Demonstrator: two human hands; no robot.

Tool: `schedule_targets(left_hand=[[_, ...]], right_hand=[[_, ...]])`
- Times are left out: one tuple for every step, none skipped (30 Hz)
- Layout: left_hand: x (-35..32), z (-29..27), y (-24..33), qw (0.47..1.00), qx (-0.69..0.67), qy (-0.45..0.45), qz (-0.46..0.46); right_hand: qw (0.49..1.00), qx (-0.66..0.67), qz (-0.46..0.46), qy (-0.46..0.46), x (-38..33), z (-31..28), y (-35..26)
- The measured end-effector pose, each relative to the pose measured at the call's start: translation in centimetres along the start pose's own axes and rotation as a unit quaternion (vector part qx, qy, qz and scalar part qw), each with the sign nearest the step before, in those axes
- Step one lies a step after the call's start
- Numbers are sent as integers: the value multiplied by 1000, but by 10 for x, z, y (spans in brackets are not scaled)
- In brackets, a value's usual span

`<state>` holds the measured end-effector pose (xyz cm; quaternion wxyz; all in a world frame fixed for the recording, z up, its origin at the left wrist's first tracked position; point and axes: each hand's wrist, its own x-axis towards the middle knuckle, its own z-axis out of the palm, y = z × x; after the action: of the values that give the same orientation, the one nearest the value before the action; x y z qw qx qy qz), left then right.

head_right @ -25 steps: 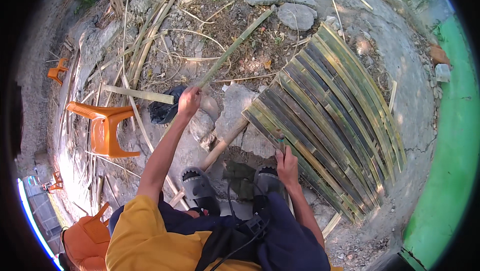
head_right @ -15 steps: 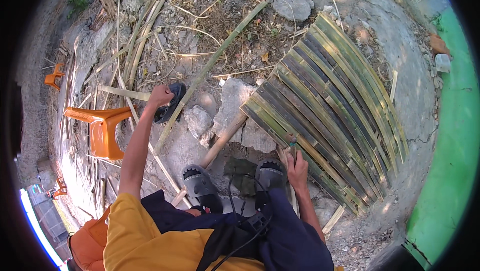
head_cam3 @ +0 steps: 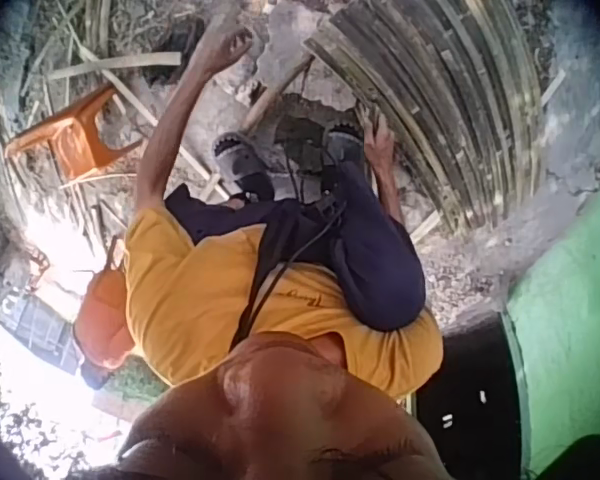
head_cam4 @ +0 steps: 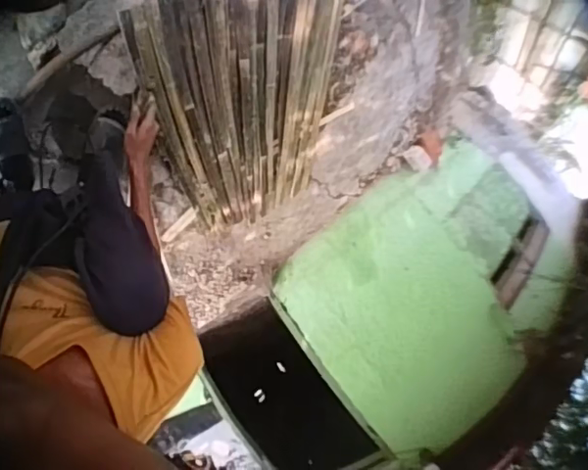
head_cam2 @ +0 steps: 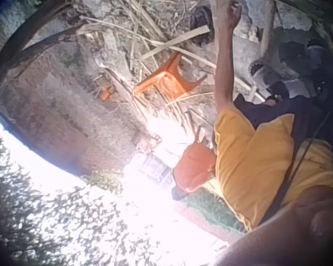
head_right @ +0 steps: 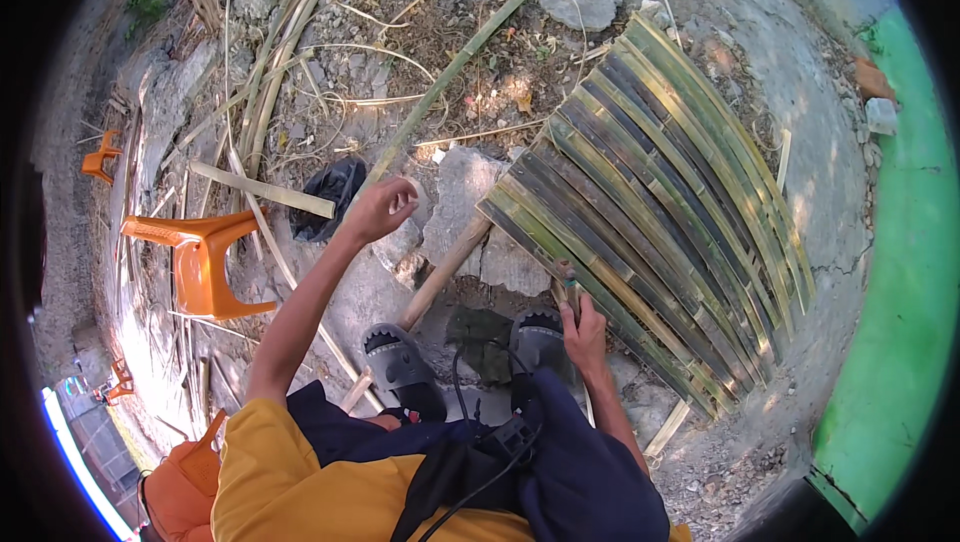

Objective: The person constructs a bamboo slatted panel by trimming bamboo strips, arranging the slats side by side across a bamboo support frame, and fastening them in place using a hammer.

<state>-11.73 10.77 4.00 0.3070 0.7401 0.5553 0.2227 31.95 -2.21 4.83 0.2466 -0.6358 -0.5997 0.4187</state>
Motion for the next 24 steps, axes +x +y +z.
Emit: schedule_targets(left_hand=[[-3, 16, 14, 998, -14, -57, 18], [-7, 31, 28, 993, -28, -112, 36], [-14, 48, 39, 986, -24, -151, 63], [-22, 64, 49, 978, -18, -187, 89], [-32, 79, 59, 969, 8, -217, 116], [-43, 94, 69, 958, 33, -247, 143], [-59, 114, 72, 956, 51, -246, 150], [-73, 134, 71, 954, 68, -245, 158], [-80, 150, 76, 954, 67, -246, 160], [-84, 164, 80, 948, 112, -273, 118], [-87, 173, 82, 938, 157, -298, 76], [-90, 177, 81, 939, 157, -297, 76], [-92, 182, 79, 948, 153, -270, 74], [-94, 187, 76, 956, 148, -245, 72], [-95, 192, 70, 956, 148, -243, 72], [-95, 195, 62, 959, 140, -228, 98], [-93, 195, 60, 960, 129, -214, 124], [-91, 195, 58, 961, 128, -213, 124], [-88, 194, 56, 951, 133, -239, 141], [-85, 193, 55, 941, 141, -263, 157], [-83, 192, 57, 942, 143, -260, 157], [-83, 193, 59, 933, 158, -282, 158], [-83, 193, 62, 924, 173, -303, 158], [-84, 192, 63, 924, 175, -301, 158]], right_hand=[[1000, 8, -4, 3, -1, 1, 0], [1000, 8, -2, 5, -1, 0, -1], [1000, -1, 5, -6, -2, -1, -4], [1000, -9, 10, -18, -2, -1, -6], [1000, -8, 11, -17, -2, -1, -6], [1000, -2, 9, -16, -4, -1, -6], [1000, 6, 4, -19, -3, 1, -7], [1000, 7, 3, -20, -4, 3, -7], [1000, 10, 3, -17, -5, 3, -7], [1000, 13, 2, -14, -5, 4, -6], [1000, 12, 1, -14, -6, 5, -3], [1000, 12, -7, -14, -6, 7, 0], [1000, 13, -15, -14, -6, 9, 2], [1000, 12, -15, -14, -6, 9, 2], [1000, 12, -15, -17, -6, 8, 0], [1000, 13, -15, -21, -6, 8, -3], [1000, 11, -14, -21, -7, 7, -4], [1000, 11, -8, -23, -8, 6, -5], [1000, 12, -2, -26, -8, 6, -6], [1000, 11, -6, -25, -8, 6, -6], [1000, 19, -9, -22, -10, 6, -6], [999, 28, -11, -20, -11, 6, -6], [999, 28, -15, -19, -12, 5, -6], [999, 22, -15, -19, -13, 5, -6]])
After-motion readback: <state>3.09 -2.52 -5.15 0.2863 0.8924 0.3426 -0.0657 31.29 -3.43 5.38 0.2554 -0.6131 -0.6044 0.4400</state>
